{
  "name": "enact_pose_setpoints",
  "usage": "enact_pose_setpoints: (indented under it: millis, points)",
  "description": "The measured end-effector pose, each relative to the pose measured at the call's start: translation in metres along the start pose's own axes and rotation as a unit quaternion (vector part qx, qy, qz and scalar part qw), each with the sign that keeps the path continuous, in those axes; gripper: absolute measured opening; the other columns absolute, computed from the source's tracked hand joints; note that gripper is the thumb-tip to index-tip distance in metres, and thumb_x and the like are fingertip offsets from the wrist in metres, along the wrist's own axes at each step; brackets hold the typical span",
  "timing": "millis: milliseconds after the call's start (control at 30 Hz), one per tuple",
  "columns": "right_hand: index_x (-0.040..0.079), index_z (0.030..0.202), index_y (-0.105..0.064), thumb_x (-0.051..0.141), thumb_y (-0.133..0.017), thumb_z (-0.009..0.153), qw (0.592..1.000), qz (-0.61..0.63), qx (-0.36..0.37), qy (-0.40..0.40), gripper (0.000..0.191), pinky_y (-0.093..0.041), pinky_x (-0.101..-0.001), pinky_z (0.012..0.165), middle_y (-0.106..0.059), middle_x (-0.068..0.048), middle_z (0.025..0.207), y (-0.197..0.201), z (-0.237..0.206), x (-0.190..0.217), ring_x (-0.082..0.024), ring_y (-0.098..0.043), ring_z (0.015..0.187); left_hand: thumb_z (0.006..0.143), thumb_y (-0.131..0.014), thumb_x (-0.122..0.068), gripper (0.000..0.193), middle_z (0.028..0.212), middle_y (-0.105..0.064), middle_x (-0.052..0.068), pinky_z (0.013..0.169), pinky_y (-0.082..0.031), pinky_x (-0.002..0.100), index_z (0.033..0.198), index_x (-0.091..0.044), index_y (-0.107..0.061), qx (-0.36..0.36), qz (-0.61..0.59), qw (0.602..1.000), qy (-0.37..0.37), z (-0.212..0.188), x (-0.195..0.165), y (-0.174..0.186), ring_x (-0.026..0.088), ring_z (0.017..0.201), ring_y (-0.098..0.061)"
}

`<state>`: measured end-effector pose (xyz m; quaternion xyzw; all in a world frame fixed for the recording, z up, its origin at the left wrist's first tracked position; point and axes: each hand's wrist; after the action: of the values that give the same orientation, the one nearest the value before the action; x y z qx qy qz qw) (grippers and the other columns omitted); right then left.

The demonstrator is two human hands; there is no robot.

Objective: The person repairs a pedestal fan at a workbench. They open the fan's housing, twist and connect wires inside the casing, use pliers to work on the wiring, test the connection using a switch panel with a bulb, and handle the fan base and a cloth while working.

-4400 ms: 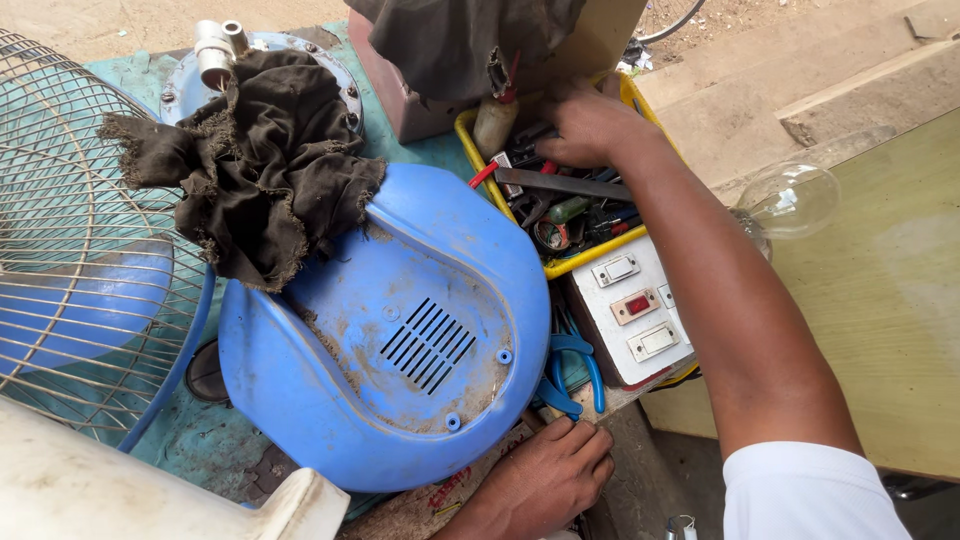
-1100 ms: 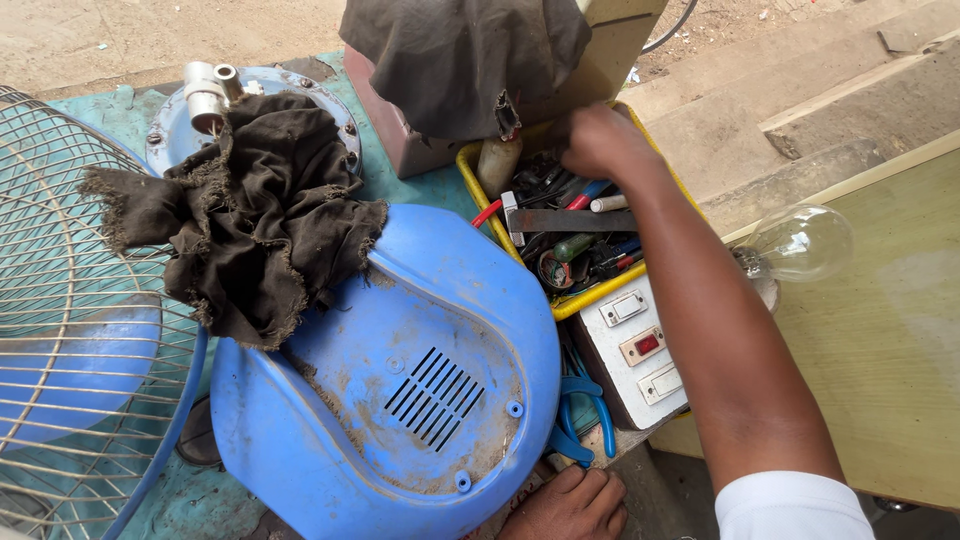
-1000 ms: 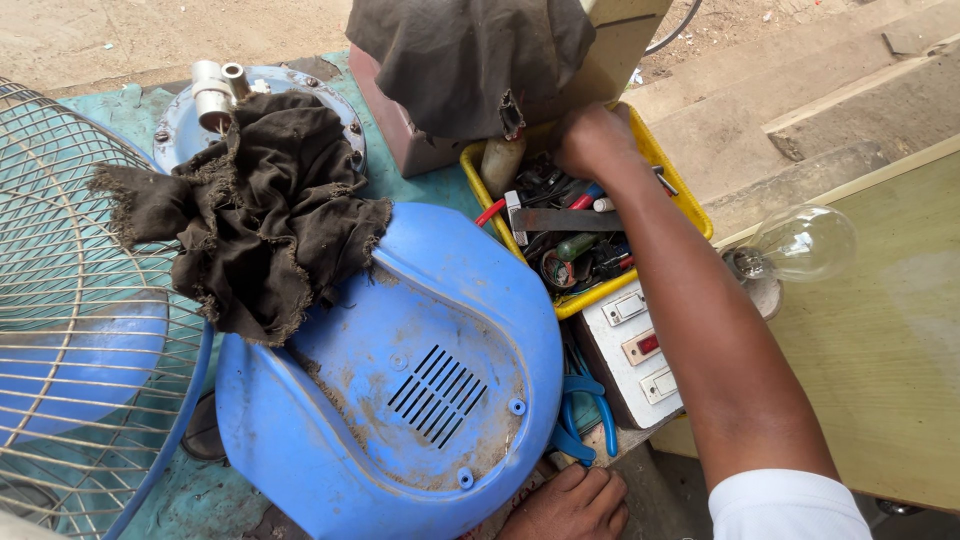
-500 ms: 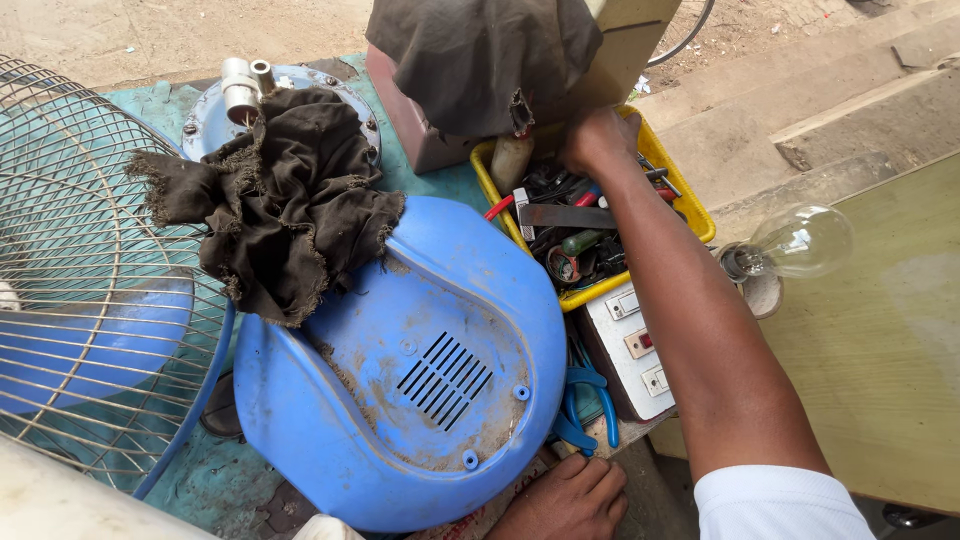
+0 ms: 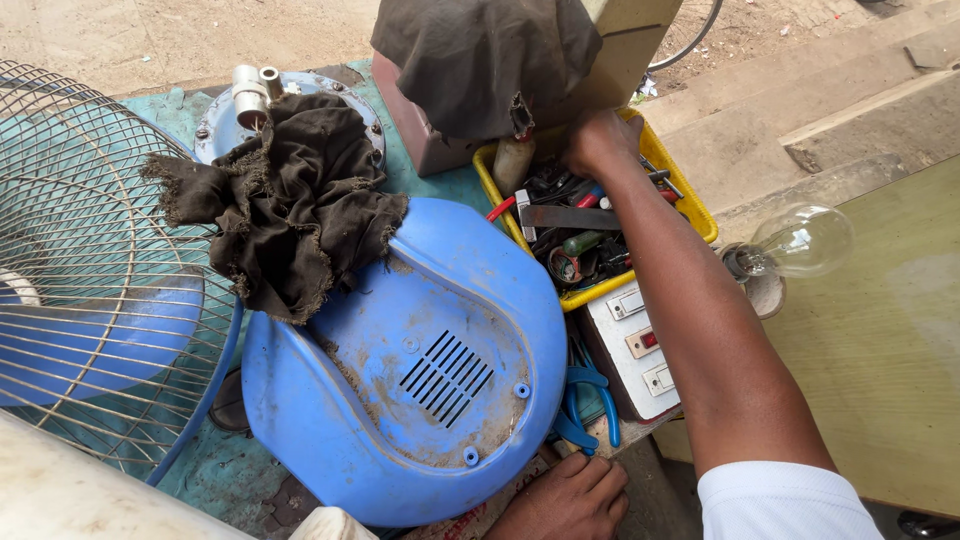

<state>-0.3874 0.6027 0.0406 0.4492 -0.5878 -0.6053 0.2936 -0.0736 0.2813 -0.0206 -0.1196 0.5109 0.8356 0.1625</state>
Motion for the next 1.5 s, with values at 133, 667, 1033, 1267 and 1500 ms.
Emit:
enact_pose_setpoints:
  millis: [133, 667, 1033, 1267, 1500]
  points:
    - [0.007, 0.114, -0.076, 0.02, -0.074, 0.08, 1.0, 0.008, -0.008, 0.005, 0.036, -0.034, -0.064, 0.105, -0.071, -0.018, 0.121, -0.001, -0.003, 0.002, -0.035, -0.063, 0.121, 0.096, -0.059, -0.022, 0.02, 0.104, -0.055, 0.005, 0.089, -0.043, 0.029, 0.093, -0.006, -0.071, -0.003, 0.004, 1.0, 0.003, 0.0, -0.001, 0.003, 0.017, 0.105, -0.054]
    - [0.006, 0.103, -0.076, 0.01, -0.073, 0.093, 0.896, 0.444, -0.02, 0.013, 0.011, -0.051, -0.0343, 0.072, -0.076, -0.011, 0.096, 0.033, -0.046, -0.034, -0.018, -0.066, 0.087, 0.085, -0.064, -0.019, 0.018, 0.105, -0.059, 0.005, 0.095, -0.044, 0.032, 0.096, -0.007, -0.07, 0.02, 0.045, 0.999, 0.008, 0.005, -0.013, 0.039, 0.021, 0.11, -0.057]
    - [0.002, 0.105, -0.075, 0.004, -0.08, 0.085, 0.892, 0.355, -0.203, 0.191, 0.021, -0.058, -0.0337, 0.076, -0.076, -0.01, 0.092, 0.076, -0.174, -0.064, -0.015, -0.072, 0.082, 0.059, -0.075, -0.026, 0.049, 0.117, -0.062, 0.011, 0.099, -0.044, 0.041, 0.103, -0.005, -0.068, -0.03, 0.054, 0.998, -0.013, 0.002, -0.032, 0.026, 0.027, 0.11, -0.058]
    - [0.0, 0.115, -0.072, -0.004, -0.067, 0.103, 0.782, 0.526, -0.198, 0.271, 0.014, -0.058, -0.0257, 0.083, -0.068, -0.007, 0.104, 0.074, -0.313, -0.035, -0.012, -0.069, 0.093, 0.087, -0.079, -0.023, 0.033, 0.126, -0.062, 0.009, 0.104, -0.047, 0.042, 0.112, -0.007, -0.064, -0.132, 0.082, 0.987, 0.039, -0.046, -0.085, 0.035, 0.027, 0.119, -0.06]
    - [-0.001, 0.116, -0.072, -0.006, -0.07, 0.106, 0.678, 0.607, -0.151, 0.386, 0.012, -0.062, -0.0263, 0.093, -0.066, -0.007, 0.114, 0.069, -0.442, 0.039, -0.012, -0.071, 0.102, 0.09, -0.083, -0.011, 0.039, 0.122, -0.062, 0.012, 0.099, -0.052, 0.046, 0.123, -0.005, -0.064, -0.381, 0.154, 0.904, 0.116, -0.147, -0.149, 0.066, 0.03, 0.111, -0.063]
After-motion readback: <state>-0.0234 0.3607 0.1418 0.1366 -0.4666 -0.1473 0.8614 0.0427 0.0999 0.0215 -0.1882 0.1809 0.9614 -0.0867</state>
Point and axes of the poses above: each hand's wrist, its own z-axis towards the middle knuckle, its own y-axis out of the back of the hand, x = y × z
